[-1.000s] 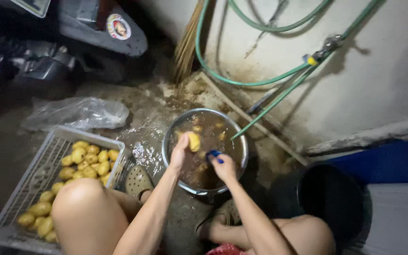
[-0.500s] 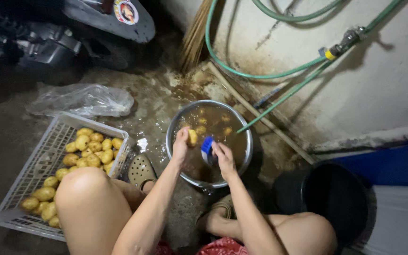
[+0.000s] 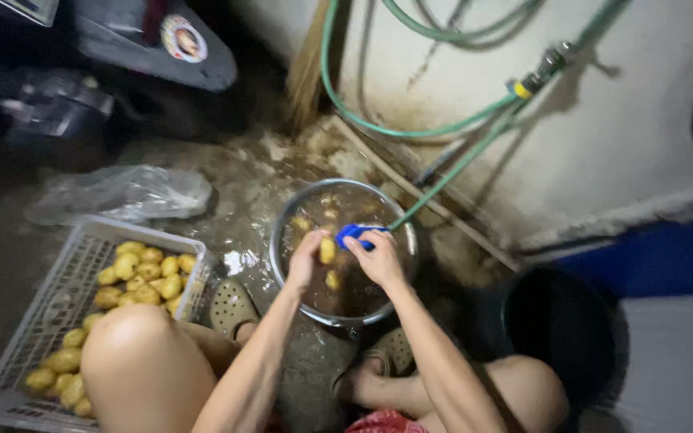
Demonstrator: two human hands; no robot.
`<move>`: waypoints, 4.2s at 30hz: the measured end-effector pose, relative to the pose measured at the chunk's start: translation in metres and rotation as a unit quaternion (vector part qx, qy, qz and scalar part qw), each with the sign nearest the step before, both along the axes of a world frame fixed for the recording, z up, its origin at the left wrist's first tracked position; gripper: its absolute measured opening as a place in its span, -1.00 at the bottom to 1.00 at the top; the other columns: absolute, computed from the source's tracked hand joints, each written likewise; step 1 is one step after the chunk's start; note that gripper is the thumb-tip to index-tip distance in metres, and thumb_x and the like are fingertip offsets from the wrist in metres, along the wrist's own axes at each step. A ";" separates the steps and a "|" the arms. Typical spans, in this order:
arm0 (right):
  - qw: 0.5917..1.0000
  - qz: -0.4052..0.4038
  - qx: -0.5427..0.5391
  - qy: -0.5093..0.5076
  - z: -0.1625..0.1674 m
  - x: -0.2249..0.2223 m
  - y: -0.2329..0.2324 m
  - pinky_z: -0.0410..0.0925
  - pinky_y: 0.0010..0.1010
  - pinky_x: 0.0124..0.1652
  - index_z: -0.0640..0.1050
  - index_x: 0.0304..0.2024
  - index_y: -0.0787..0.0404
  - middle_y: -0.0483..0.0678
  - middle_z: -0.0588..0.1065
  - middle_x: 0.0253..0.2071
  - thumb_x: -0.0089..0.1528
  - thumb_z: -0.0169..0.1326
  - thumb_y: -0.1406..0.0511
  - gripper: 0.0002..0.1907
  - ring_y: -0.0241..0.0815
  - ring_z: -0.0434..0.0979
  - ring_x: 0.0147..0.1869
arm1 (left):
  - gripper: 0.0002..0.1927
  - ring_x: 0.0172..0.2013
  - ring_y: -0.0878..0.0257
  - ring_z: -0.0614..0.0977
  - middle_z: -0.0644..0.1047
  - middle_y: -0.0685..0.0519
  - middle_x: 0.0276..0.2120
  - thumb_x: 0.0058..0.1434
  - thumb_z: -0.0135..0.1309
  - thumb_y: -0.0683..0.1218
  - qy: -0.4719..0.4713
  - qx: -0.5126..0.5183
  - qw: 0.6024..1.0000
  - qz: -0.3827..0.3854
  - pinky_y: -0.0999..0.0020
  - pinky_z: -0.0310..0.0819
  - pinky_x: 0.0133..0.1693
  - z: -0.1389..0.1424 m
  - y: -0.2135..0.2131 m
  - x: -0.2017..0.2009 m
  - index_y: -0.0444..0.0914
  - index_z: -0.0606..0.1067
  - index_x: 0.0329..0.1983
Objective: The person sits on the floor and scrubs potatoes one by one with a blue sponge in a metal basin of water. Cleaned potatoes are placed into a white plastic crate beside the basin.
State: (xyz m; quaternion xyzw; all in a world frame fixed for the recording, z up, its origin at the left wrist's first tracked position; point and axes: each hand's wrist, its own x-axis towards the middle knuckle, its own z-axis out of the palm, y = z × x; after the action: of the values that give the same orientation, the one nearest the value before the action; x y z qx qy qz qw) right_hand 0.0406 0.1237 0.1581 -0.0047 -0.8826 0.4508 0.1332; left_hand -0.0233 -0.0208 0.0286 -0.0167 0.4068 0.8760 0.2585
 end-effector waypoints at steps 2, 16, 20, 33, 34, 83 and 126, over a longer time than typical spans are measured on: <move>0.995 0.059 -0.050 0.065 -0.010 -0.004 0.009 0.38 -0.29 -0.19 0.59 -0.34 0.32 0.09 0.56 -0.32 0.28 0.20 0.15 -0.67 -0.05 0.56 -0.22 | -0.70 -0.12 0.27 0.53 0.52 0.08 -0.12 0.41 -0.07 0.02 0.001 0.003 1.000 0.004 0.32 0.46 -0.09 -0.003 0.002 0.000 -0.22 0.46 0.08; 0.859 -0.010 0.469 -0.207 -0.170 0.048 0.022 0.19 0.53 0.05 0.74 -0.36 0.03 -0.03 0.61 -0.28 -0.21 0.35 0.08 -0.62 0.18 0.57 0.01 | -0.76 -0.27 0.23 0.54 0.50 0.12 -0.30 0.43 -0.03 0.15 -0.193 0.071 0.979 -0.004 0.26 0.39 -0.24 0.018 -0.011 -0.006 -0.04 0.42 -0.01; 0.951 -0.075 -0.022 -0.300 -0.156 0.033 0.017 0.36 -0.36 -0.16 0.61 -0.36 0.21 -0.07 0.53 -0.38 0.25 0.20 0.03 -0.63 -0.17 0.51 -0.25 | -0.63 -0.25 0.17 0.58 0.54 0.01 -0.25 0.44 -0.11 0.19 -0.143 0.107 0.983 0.048 0.21 0.48 -0.16 -0.002 -0.013 -0.011 -0.20 0.44 -0.04; 0.997 -0.049 -0.061 0.027 -0.017 0.018 -0.009 0.36 -0.36 -0.20 0.60 -0.41 0.33 0.02 0.55 -0.38 0.26 0.24 0.16 -0.66 -0.22 0.52 -0.27 | -0.51 -0.08 0.20 0.60 0.58 0.00 -0.06 0.47 -0.32 0.19 -0.018 0.109 0.994 -0.015 0.23 0.49 0.01 0.018 -0.008 0.003 -0.22 0.43 0.13; 0.995 -0.013 -0.083 0.051 -0.013 0.018 -0.007 0.36 -0.36 -0.19 0.58 -0.38 0.32 0.02 0.54 -0.35 0.28 0.21 0.16 -0.66 -0.22 0.51 -0.25 | -0.46 -0.09 0.21 0.60 0.57 0.00 -0.09 0.48 -0.36 0.23 -0.019 0.096 0.995 -0.017 0.24 0.50 0.01 0.017 -0.008 0.003 -0.23 0.44 0.12; 0.947 -0.076 0.175 -0.259 -0.135 0.078 0.054 0.41 -0.12 0.10 0.65 -0.13 0.25 0.25 0.60 -0.06 0.30 0.07 -0.14 -0.41 0.21 0.59 0.08 | -0.60 -0.06 0.08 0.70 0.67 -0.04 -0.06 0.24 0.15 -0.07 0.423 -0.556 0.702 -0.142 0.20 0.55 -0.03 0.178 -0.196 -0.120 -0.19 0.50 0.15; 0.996 -0.083 -0.001 -0.045 -0.030 0.074 0.001 0.38 -0.35 -0.16 0.62 -0.41 0.30 0.06 0.57 -0.37 0.21 0.28 0.15 -0.68 -0.18 0.55 -0.24 | -0.66 -0.01 0.24 0.53 0.54 0.04 -0.04 0.47 -0.19 0.00 0.003 -0.010 0.998 -0.066 0.26 0.37 0.12 -0.006 -0.013 0.062 -0.26 0.49 0.10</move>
State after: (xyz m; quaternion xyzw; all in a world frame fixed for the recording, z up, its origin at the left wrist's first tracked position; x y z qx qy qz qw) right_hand 0.1148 0.1246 0.1280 -0.0977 -0.8841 0.4380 0.1303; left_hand 0.0383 -0.0335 0.0221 0.0104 0.4165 0.8529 0.3146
